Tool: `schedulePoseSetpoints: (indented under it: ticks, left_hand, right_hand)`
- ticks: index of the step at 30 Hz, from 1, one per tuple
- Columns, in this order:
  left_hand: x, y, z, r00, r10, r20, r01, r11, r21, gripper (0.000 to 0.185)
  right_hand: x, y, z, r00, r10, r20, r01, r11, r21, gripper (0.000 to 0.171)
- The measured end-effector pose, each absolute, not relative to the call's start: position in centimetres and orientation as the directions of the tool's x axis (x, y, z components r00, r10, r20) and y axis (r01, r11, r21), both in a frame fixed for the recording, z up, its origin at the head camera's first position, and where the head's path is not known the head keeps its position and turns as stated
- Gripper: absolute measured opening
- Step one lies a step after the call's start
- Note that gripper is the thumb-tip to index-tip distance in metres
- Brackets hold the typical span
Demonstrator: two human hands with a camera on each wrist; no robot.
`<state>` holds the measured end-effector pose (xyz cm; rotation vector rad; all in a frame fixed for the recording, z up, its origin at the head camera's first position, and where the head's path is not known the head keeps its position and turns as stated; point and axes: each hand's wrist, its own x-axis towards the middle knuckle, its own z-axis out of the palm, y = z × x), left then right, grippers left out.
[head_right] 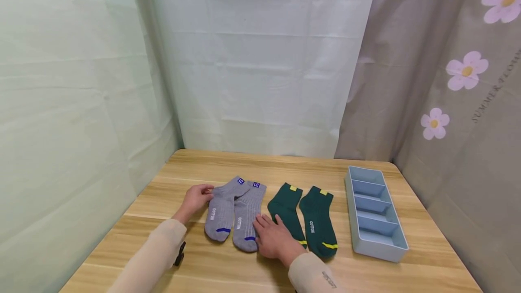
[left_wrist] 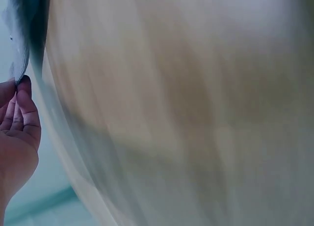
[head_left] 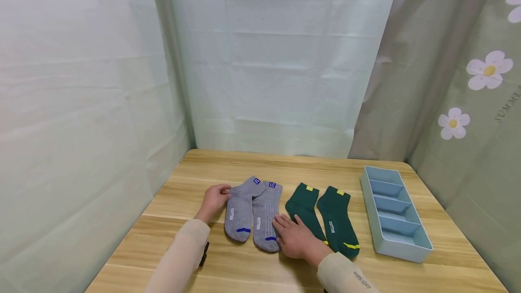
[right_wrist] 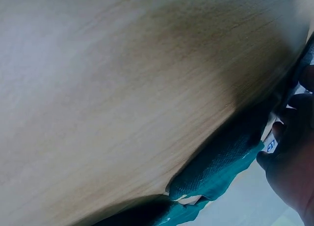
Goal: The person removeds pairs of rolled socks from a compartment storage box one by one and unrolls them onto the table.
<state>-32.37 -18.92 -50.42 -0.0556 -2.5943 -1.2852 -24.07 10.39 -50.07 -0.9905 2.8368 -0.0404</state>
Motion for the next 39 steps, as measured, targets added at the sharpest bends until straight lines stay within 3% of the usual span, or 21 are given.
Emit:
schedulePoseSetpoints:
  ticks: [10,13,17,20,26,39]
  left_hand:
    - [-32.1,-21.4,-50.9,-0.971,-0.014,0.237,0.155,0.720,0.676,0.032]
    - [-32.2,-21.1,-50.5,-0.973,0.095,0.212,0.207,0.766,0.608,0.035]
    - [-32.2,-20.4,-50.1,-0.951,0.295,0.091,0.300,0.814,0.497,0.037]
    - [-32.0,-19.8,-50.0,-0.927,0.373,-0.032,0.327,0.848,0.417,0.054]
    - [-31.1,-18.7,-49.9,-0.923,0.342,-0.177,0.254,0.886,0.389,0.084]
    - [-29.8,-17.6,-49.3,-0.943,0.258,-0.209,0.176,0.923,0.343,0.086]
  right_hand:
    - [-24.0,10.2,-50.0,-0.782,-0.610,-0.132,-0.608,0.792,-0.058,0.054]
    - [-24.0,10.1,-50.0,-0.782,-0.608,-0.140,-0.607,0.793,-0.054,0.054]
    - [-23.9,10.0,-49.8,-0.781,-0.607,-0.147,-0.606,0.794,-0.053,0.054]
    - [-24.0,9.8,-49.8,-0.781,-0.607,-0.144,-0.607,0.793,-0.053,0.054]
    - [-24.1,9.7,-50.0,-0.782,-0.608,-0.137,-0.606,0.793,-0.060,0.054]
    - [-24.2,9.8,-50.2,-0.782,-0.609,-0.133,-0.605,0.793,-0.076,0.054]
